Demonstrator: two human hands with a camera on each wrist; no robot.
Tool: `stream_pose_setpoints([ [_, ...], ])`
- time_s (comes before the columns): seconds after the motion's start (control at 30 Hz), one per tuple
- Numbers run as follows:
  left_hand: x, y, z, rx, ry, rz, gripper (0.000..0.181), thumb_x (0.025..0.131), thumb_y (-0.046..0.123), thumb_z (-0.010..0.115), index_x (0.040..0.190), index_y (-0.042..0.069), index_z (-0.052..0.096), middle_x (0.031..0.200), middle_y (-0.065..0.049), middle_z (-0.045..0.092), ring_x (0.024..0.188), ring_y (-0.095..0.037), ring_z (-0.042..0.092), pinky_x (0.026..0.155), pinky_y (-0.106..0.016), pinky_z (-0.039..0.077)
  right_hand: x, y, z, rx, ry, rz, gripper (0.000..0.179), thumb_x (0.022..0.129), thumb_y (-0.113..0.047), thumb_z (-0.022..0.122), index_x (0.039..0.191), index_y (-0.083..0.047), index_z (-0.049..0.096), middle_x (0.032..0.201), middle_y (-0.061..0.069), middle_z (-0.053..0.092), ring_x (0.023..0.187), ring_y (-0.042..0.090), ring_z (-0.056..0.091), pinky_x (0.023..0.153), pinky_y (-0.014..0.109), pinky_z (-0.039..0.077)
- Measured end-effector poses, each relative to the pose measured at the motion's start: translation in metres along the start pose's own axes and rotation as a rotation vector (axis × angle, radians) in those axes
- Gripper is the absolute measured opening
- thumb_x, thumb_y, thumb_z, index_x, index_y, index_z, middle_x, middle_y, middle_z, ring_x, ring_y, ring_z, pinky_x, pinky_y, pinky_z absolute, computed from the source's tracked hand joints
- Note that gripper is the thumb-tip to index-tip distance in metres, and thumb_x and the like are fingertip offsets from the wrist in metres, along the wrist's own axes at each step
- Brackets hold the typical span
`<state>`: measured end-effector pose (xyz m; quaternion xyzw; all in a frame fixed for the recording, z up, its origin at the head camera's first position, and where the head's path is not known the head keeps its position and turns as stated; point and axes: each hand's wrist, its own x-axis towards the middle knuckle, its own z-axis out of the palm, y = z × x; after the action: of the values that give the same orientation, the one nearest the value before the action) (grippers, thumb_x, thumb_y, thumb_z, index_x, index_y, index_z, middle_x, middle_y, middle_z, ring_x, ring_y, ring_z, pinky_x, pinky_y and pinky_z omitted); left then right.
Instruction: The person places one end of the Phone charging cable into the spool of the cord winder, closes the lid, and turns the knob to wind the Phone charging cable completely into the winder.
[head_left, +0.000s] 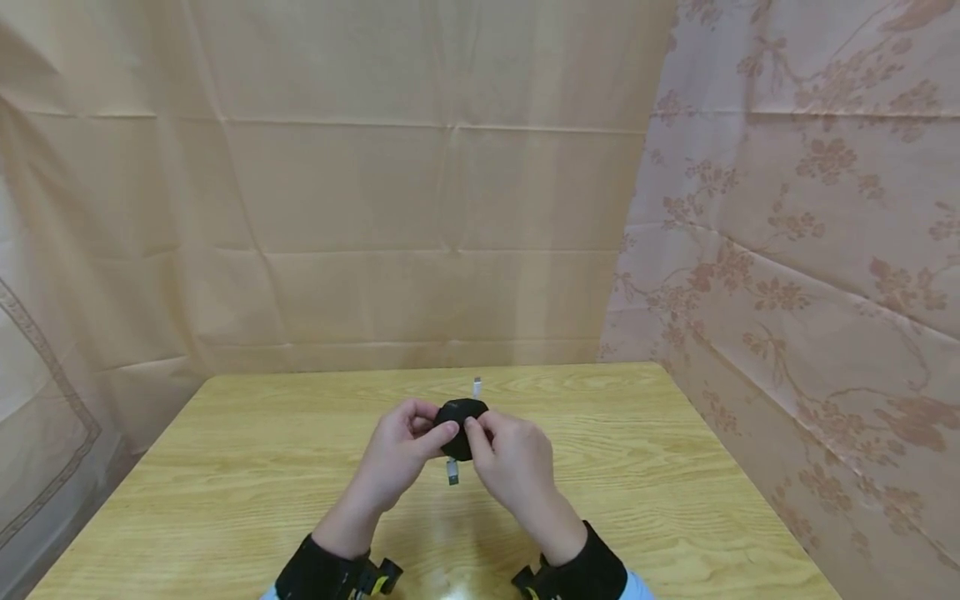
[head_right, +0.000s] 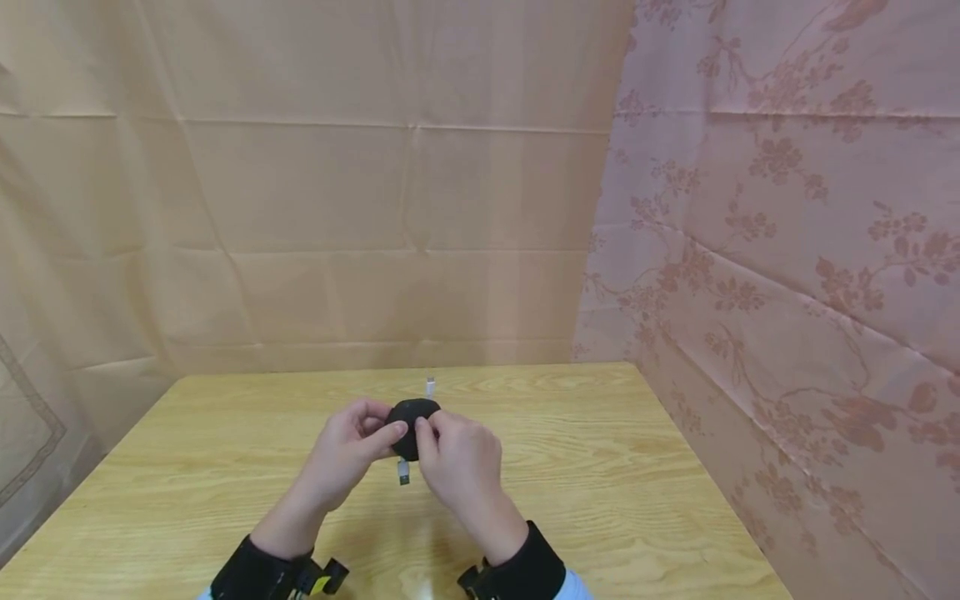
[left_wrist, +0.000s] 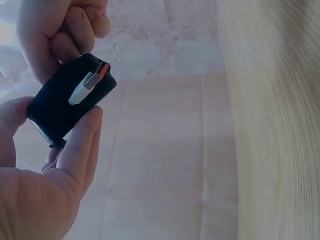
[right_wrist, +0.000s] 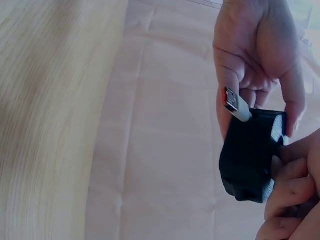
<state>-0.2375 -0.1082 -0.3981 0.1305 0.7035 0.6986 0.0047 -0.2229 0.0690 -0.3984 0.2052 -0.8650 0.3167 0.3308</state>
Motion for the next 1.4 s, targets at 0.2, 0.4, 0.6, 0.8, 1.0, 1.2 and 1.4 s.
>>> stream_pose_setpoints([
  [0.2, 0.000, 0.000, -0.006, 0.033, 0.000, -0.019, 0.032, 0.095, 0.009, 0.073, 0.116, -0.007, 0.056, 0.100, -0.020, 0.065, 0.094, -0.029, 0.070, 0.078, -0.037, 0.060, 0.002, 0.003, -0.009, 0.034, -0.005, 0.001, 0.023, 0.094, -0.022, 0.074, 0.072, -0.015, 0.073, 0.050, -0.017, 0.044, 0.041, -0.007, 0.031, 0.038, 0.017, 0.026],
  [0.4, -0.002, 0.005, -0.013, 0.062, 0.030, -0.001, 0.031, 0.094, 0.009, 0.074, 0.115, -0.007, 0.058, 0.097, -0.019, 0.066, 0.091, -0.028, 0.070, 0.077, -0.036, 0.060, 0.008, 0.011, -0.033, 0.150, 0.062, -0.077, 0.009, 0.094, -0.017, 0.074, 0.089, -0.011, 0.079, 0.056, -0.017, 0.045, 0.046, -0.003, 0.035, 0.041, 0.018, 0.031],
  [0.6, -0.004, 0.013, -0.018, 0.090, 0.022, -0.015, 0.026, 0.095, 0.007, 0.071, 0.113, -0.006, 0.059, 0.095, -0.017, 0.067, 0.090, -0.027, 0.070, 0.076, -0.036, 0.060, 0.012, 0.019, -0.058, 0.211, 0.113, -0.309, 0.009, 0.093, -0.011, 0.075, 0.102, -0.011, 0.078, 0.068, -0.010, 0.054, 0.054, 0.002, 0.042, 0.048, 0.015, 0.036],
  [0.8, -0.005, 0.015, -0.021, 0.086, -0.026, -0.020, 0.030, 0.097, 0.010, 0.071, 0.116, -0.008, 0.056, 0.098, -0.018, 0.068, 0.092, -0.027, 0.071, 0.078, -0.036, 0.060, 0.014, 0.020, -0.070, 0.069, 0.125, -0.528, 0.018, 0.103, -0.026, 0.063, 0.106, -0.016, 0.078, 0.080, -0.005, 0.061, 0.055, 0.005, 0.046, 0.050, 0.014, 0.039],
  [1.0, -0.005, 0.015, -0.022, 0.061, -0.100, -0.010, 0.031, 0.097, 0.012, 0.070, 0.113, -0.010, 0.055, 0.100, -0.020, 0.069, 0.092, -0.029, 0.071, 0.078, -0.038, 0.060, 0.015, 0.018, -0.072, -0.061, 0.102, -0.647, 0.023, 0.107, -0.026, 0.057, 0.104, -0.022, 0.079, 0.078, -0.004, 0.055, 0.056, 0.008, 0.045, 0.049, 0.016, 0.036],
  [1.2, -0.005, 0.013, -0.019, 0.056, -0.153, -0.014, 0.028, 0.098, 0.011, 0.069, 0.110, -0.011, 0.055, 0.098, -0.019, 0.070, 0.090, -0.028, 0.071, 0.077, -0.039, 0.060, 0.014, 0.019, -0.058, -0.084, 0.036, -0.697, 0.022, 0.097, -0.010, 0.070, 0.106, -0.028, 0.080, 0.081, -0.004, 0.056, 0.059, 0.008, 0.043, 0.051, 0.015, 0.034],
  [1.4, -0.005, 0.014, -0.016, 0.064, -0.174, -0.012, 0.028, 0.097, 0.010, 0.070, 0.110, -0.011, 0.055, 0.096, -0.017, 0.070, 0.091, -0.029, 0.071, 0.078, -0.038, 0.060, 0.009, 0.019, -0.035, -0.131, -0.036, -0.635, 0.027, 0.078, -0.011, 0.090, 0.098, -0.028, 0.083, 0.080, -0.006, 0.057, 0.057, 0.003, 0.041, 0.050, 0.012, 0.031],
])
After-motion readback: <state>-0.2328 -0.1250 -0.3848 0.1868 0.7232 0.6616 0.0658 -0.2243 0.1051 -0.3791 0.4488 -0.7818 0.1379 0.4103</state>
